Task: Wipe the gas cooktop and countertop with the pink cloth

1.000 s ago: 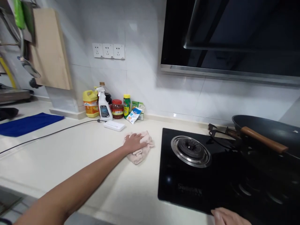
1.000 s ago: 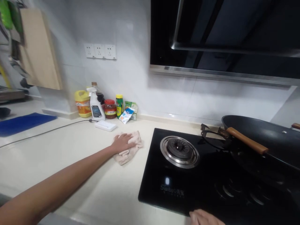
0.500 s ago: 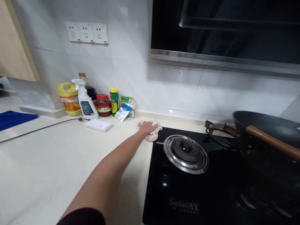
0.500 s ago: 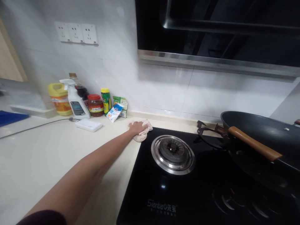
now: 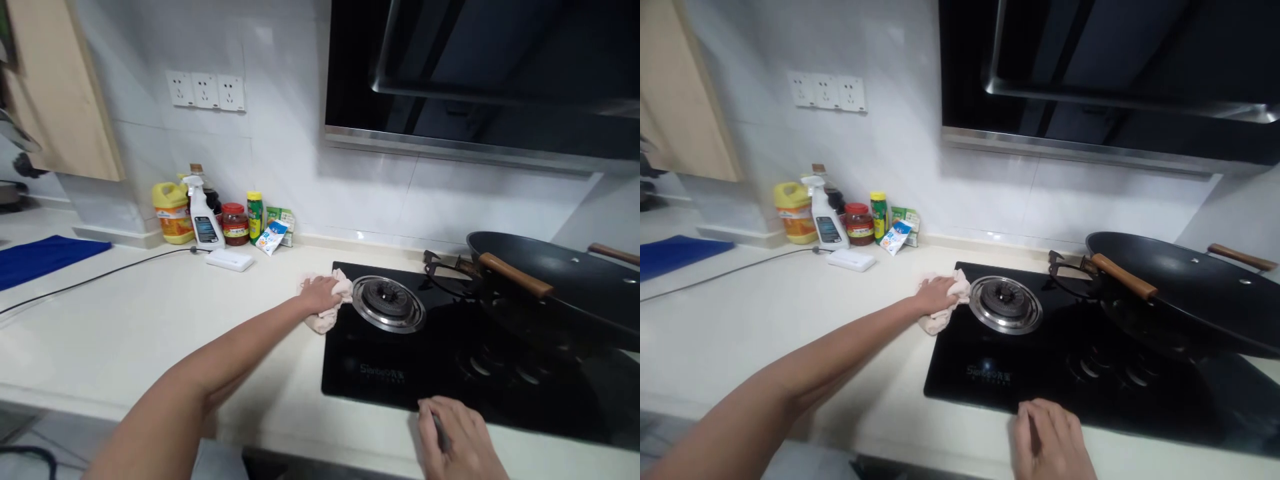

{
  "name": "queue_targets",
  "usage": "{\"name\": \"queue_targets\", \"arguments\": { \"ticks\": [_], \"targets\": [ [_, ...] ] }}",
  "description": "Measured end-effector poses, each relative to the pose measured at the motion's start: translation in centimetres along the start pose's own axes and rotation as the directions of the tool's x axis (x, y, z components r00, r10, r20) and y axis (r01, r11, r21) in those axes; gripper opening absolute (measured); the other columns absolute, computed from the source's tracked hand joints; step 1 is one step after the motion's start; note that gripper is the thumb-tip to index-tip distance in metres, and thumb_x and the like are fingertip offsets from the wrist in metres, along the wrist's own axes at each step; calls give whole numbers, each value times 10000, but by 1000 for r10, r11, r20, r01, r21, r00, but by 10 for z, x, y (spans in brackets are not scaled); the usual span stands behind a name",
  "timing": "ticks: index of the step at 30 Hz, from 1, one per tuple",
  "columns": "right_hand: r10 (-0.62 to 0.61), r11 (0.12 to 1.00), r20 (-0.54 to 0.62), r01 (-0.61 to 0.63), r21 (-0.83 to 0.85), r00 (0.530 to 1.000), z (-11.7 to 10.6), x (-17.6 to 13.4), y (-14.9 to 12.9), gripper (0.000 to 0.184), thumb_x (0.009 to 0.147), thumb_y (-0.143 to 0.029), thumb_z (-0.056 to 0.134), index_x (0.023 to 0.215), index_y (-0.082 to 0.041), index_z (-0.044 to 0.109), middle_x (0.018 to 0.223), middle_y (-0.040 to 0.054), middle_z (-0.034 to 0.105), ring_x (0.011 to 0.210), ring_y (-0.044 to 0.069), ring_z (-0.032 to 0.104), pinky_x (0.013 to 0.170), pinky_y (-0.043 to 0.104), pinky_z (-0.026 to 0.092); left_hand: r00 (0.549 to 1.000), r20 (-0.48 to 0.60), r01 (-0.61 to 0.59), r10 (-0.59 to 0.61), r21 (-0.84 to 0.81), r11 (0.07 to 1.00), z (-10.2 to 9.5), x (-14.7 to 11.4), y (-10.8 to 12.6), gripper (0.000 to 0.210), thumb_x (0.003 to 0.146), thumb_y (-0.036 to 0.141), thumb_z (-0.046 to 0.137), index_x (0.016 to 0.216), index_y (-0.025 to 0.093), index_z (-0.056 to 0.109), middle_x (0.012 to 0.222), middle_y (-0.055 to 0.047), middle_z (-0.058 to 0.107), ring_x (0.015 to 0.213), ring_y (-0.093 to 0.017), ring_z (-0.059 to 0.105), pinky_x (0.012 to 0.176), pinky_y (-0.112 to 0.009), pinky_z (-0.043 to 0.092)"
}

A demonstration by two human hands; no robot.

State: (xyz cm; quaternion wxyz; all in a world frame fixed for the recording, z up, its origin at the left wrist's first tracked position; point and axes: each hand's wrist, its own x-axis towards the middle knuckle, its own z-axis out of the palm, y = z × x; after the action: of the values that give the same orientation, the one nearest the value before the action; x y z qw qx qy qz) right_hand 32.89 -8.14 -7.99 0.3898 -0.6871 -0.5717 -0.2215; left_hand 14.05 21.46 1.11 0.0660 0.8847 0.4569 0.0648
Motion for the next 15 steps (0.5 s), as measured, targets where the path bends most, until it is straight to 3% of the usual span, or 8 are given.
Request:
{"name": "queue_targets", "arguments": {
  "ticks": [2,5,10,15],
  "targets": [
    [45,999,-2,-45,-22,999,-3,2,-6,356,1001,-458,467,865,-263,732,965,45,724,890,222,625,685,319,497,997,54,-61,62,-20,998,-3,-23,11,529,975,445,468,1470,256,463,1607,-104,410,1475,-346,330,1176,-609,263],
    [117,993,36,-117,-10,992,-7,2,-12,389,1002,-493,428,854,-277,715,993,38,710,922,230,597,656,314,478,980,112,-161,166,-50,986,-8,-53,29,574,908,434,512,1459,273,478,1587,-89,448,1462,-346,353,1169,-592,264],
    [209,967,187,-232,107,960,-10,4,-5,399,964,-590,443,934,-309,724,1061,34,711,1006,253,596,737,342,500,924,149,-338,352,-113,934,-6,-106,71,568,867,437,542,1417,303,515,1548,-29,505,1442,-296,389,1200,-535,220],
    [387,797,303,-481,366,871,-13,9,9,504,869,-687,523,1041,-253,713,1090,68,718,937,245,652,785,354,534,827,73,-536,558,-202,820,6,-151,117,556,860,433,553,1385,250,537,1517,-67,532,1418,-323,406,1189,-558,204]
  ]
}}
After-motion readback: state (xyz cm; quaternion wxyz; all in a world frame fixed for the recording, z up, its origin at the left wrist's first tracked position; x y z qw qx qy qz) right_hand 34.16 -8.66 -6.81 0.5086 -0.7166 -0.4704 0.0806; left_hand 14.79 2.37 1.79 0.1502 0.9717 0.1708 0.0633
